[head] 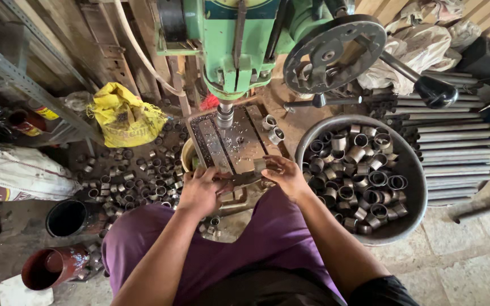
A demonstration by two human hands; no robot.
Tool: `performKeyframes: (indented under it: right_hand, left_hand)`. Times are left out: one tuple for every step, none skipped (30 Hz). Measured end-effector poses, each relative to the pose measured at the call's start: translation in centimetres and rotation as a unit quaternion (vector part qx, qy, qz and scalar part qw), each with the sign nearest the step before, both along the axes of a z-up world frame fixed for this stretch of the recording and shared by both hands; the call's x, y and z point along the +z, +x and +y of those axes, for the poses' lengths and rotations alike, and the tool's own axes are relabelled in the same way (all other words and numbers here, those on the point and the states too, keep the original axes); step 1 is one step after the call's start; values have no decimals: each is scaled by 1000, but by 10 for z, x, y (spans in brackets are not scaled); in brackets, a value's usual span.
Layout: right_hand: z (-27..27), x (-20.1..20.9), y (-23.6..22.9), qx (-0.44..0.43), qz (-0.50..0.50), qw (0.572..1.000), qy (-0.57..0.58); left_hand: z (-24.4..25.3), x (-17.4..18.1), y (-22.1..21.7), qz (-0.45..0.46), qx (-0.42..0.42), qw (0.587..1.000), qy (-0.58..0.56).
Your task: The person operates a drill press to machine small metal cylindrical parts. They pick up a part from a bowl, place it under the drill bit, lower the drill using a handwheel, and then remove the part to place it on the floor.
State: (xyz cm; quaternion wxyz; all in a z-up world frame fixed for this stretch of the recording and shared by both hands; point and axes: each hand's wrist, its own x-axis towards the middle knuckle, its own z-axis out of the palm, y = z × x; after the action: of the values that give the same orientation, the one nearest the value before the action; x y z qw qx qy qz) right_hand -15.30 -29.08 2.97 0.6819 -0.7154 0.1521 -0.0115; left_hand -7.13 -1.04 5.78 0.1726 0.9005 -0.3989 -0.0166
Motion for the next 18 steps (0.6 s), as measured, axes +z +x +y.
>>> performKeyframes:
  right_hand:
    - [2, -3, 2, -1, -8, 999, 34]
    - [2, -5, 3, -1, -16, 998, 68]
    - [3, -6, 4, -6, -6, 997, 71]
    - [3, -6, 5, -12, 4, 997, 74]
    - [5, -4, 6, -17, 14, 997, 76]
    - [5, 0, 8, -25, 20, 996, 88]
    - [6, 6, 8, -33, 26, 994, 101]
    - [7, 14, 8, -40, 32, 992, 113]
    - [5, 23, 5, -72, 50, 992, 90]
    - [2, 33, 3, -102, 67, 990, 67]
    - [-1, 43, 2, -133, 84, 987, 44]
    - [-3, 52, 1, -139, 65, 988, 15]
    - [-9, 62, -2, -146, 45, 988, -14]
    - [-15, 74, -6, -153, 25, 987, -43]
    - [-21, 88, -13, -107, -96, 985, -100]
    - [-24, 103, -20, -60, -213, 963, -154]
    - [-26, 121, -26, -73, -242, 931, -263]
    - [-32, 144, -36, -87, -268, 885, -370]
  left_hand:
    - [2, -4, 2, -18, -7, 1000, 7]
    - [3, -6, 4, -35, -13, 999, 13]
    - [4, -8, 6, -52, -20, 998, 19]
    - [5, -10, 6, -41, -21, 999, -1]
    - [6, -11, 5, -30, -21, 999, -21]
    - [6, -11, 6, -20, -22, 999, -42]
    - [6, -10, 7, -2, -13, 999, -43]
    - [5, -10, 8, 16, -4, 999, -44]
    - [5, -9, 10, 34, 6, 998, -45]
    - [7, -9, 12, 54, 26, 997, -49]
    - [8, -8, 14, 74, 47, 995, -54]
    - [10, -8, 17, 93, 69, 992, -57]
    - [11, -8, 20, 84, 84, 992, -39]
    - [12, -9, 25, 75, 100, 992, -21]
    - [13, -11, 31, 67, 115, 991, -2]
    - [15, -13, 35, 49, 119, 992, -14]
    - [18, -17, 41, 32, 123, 992, -26]
    - [20, -22, 46, 14, 125, 991, -38]
